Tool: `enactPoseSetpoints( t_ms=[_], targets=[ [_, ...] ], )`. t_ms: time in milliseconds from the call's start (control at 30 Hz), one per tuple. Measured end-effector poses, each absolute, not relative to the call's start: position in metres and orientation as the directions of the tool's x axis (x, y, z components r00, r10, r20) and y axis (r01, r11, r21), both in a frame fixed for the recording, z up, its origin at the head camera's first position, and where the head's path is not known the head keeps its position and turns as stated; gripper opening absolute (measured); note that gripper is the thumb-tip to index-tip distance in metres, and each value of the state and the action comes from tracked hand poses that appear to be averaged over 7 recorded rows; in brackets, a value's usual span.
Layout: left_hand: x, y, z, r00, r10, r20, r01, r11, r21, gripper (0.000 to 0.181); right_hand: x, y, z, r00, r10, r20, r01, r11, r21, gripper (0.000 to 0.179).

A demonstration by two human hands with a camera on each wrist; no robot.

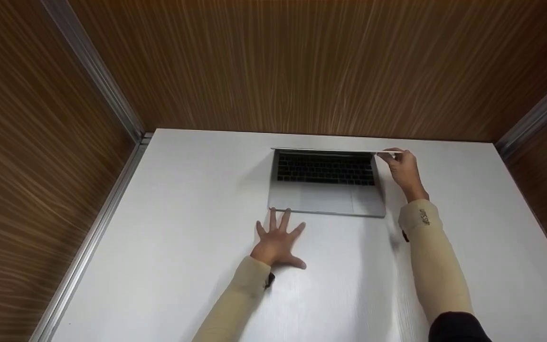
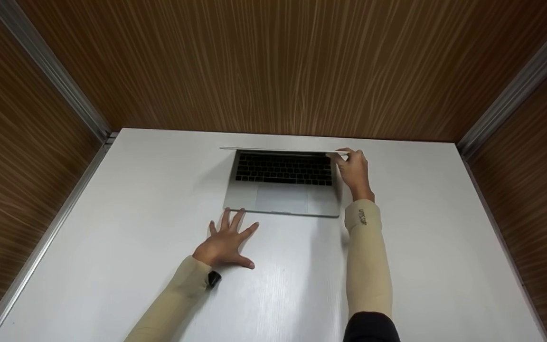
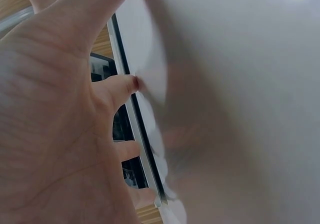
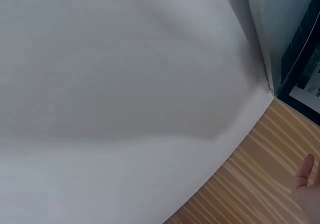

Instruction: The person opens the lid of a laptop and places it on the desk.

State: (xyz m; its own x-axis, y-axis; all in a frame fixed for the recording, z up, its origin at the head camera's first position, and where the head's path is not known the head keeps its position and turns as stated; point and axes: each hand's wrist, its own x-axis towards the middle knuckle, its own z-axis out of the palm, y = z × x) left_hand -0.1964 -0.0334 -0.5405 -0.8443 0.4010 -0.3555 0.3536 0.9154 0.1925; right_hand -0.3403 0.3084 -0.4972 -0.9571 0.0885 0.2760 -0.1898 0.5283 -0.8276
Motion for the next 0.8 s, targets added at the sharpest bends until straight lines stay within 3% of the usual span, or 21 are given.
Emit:
enactPoseSetpoints(
  t_ms=[333,667,800],
  targets=[
    [-0.196,-0.033,-0.541,-0.848,0.405,-0.342,0.353,0.913,0.206,0.111,-0.343,0.304,-0.491,-0.950,0.127,0.285,-0.131,0.666,-0.734,0.041],
    [-0.193,-0.034,-0.541,-0.847,0.412,-0.335,0.361,0.910,0.206,0.110,-0.348,0.305,-0.482,-0.978,0.064,0.199,-0.118,0.621,-0.775,0.062],
    [-0.192,-0.035,-0.541,-0.849,0.412,-0.330,0.363,0.910,0.202,0.110,-0.351,0.304,-0.478,-0.983,0.045,0.177,-0.116,0.599,-0.792,0.062]
  ],
)
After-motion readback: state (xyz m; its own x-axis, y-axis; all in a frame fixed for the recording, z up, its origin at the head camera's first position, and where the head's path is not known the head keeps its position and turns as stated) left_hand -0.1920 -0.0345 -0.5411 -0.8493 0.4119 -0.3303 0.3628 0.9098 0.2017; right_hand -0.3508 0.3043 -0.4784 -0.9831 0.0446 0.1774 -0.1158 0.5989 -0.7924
